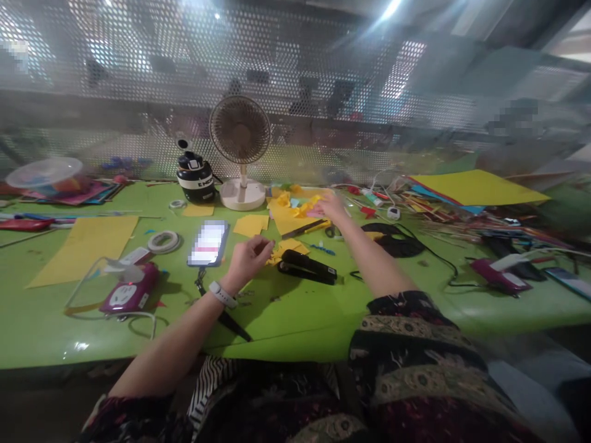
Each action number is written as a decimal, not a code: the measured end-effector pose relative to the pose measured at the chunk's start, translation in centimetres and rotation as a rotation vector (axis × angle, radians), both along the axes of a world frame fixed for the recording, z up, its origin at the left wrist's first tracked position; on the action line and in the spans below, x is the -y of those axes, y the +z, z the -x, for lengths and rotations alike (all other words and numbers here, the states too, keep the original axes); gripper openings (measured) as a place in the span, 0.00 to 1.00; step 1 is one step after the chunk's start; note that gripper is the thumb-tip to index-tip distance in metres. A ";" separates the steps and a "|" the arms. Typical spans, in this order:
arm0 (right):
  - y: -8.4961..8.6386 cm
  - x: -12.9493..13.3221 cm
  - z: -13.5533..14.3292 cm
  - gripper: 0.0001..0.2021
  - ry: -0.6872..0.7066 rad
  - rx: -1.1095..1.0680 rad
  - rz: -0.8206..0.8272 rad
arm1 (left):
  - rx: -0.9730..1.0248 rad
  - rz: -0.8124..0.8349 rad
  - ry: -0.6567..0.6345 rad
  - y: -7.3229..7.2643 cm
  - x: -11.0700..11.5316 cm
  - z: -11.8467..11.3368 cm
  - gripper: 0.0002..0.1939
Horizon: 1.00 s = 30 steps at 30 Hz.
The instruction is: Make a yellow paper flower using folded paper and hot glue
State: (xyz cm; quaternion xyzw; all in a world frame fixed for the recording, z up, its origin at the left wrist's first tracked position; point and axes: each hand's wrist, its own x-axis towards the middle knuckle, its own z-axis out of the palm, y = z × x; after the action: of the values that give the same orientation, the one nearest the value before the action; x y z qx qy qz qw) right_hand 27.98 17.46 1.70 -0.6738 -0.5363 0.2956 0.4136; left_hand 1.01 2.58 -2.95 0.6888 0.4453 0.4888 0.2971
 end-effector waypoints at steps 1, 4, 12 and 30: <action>-0.4 0.5 0.2 0.08 0.014 -0.013 0.000 | 0.001 0.005 0.014 0.1 0.0 0.0 0.16; -1.2 2.6 0.5 0.05 0.068 -0.046 -0.017 | 0.008 0.042 0.066 0.5 -0.5 0.3 0.15; 0.1 9.4 2.3 0.05 0.423 -0.079 -0.069 | -0.323 0.157 0.185 1.2 -2.3 2.0 0.08; 0.1 13.1 3.1 0.10 0.502 0.423 -0.114 | -0.812 0.233 0.188 3.4 -2.3 5.3 0.17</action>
State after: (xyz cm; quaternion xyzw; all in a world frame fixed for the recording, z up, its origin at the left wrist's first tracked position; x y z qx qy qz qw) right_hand 24.85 4.41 1.77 -0.5430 -0.7750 0.2115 0.2445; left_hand -4.26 4.91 0.40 0.7436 0.6391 0.1493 0.1280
